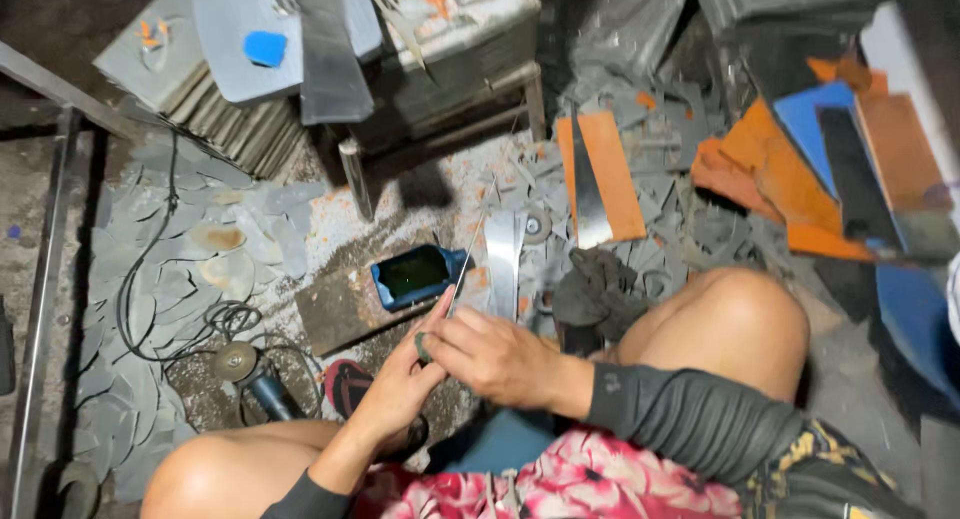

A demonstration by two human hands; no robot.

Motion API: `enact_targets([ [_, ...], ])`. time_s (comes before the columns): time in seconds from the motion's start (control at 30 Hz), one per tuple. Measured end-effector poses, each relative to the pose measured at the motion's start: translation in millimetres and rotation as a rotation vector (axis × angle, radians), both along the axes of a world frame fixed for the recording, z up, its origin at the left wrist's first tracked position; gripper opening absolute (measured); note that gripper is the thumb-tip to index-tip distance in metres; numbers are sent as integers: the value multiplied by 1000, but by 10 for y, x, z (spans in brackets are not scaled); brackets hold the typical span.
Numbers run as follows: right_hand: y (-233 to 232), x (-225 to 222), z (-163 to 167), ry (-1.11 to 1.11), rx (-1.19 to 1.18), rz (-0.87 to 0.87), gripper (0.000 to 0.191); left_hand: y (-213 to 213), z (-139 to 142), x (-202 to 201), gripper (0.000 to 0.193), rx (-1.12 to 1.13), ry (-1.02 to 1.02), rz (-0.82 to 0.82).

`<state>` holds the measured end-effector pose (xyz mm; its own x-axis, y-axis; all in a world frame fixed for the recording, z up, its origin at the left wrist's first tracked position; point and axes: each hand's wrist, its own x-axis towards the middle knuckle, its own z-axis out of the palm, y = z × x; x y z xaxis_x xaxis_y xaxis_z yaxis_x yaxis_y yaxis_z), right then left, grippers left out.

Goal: The person sits on the floor and uses a small abrasive pad to smooth the surface of several long, thin metal sheets. They handle the sheets one at a time, rubbing the pad along the length of each piece, then placing the finished sheet on a nearby stack.

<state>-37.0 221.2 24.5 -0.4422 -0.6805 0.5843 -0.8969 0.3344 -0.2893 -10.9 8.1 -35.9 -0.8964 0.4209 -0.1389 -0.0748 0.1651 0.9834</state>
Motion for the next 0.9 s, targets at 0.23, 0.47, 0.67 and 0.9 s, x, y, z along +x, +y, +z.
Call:
enact_targets([
  [0.23, 643, -839, -19, 114, -31, -330, 19, 61, 127, -24, 86, 73, -157, -130],
  [0.47, 2079, -1641, 486, 261, -108, -779, 7, 187, -148, -289, 72, 57, -310, -202],
  [0.67, 2234, -1580, 360, 46, -319, -801, 7, 968, -1204, -1083, 63, -9, -386, -97],
  [0.9, 2516, -1704, 308, -36, -350, -885, 7, 2797, -2277, -1946, 74, 589, -746, -16],
])
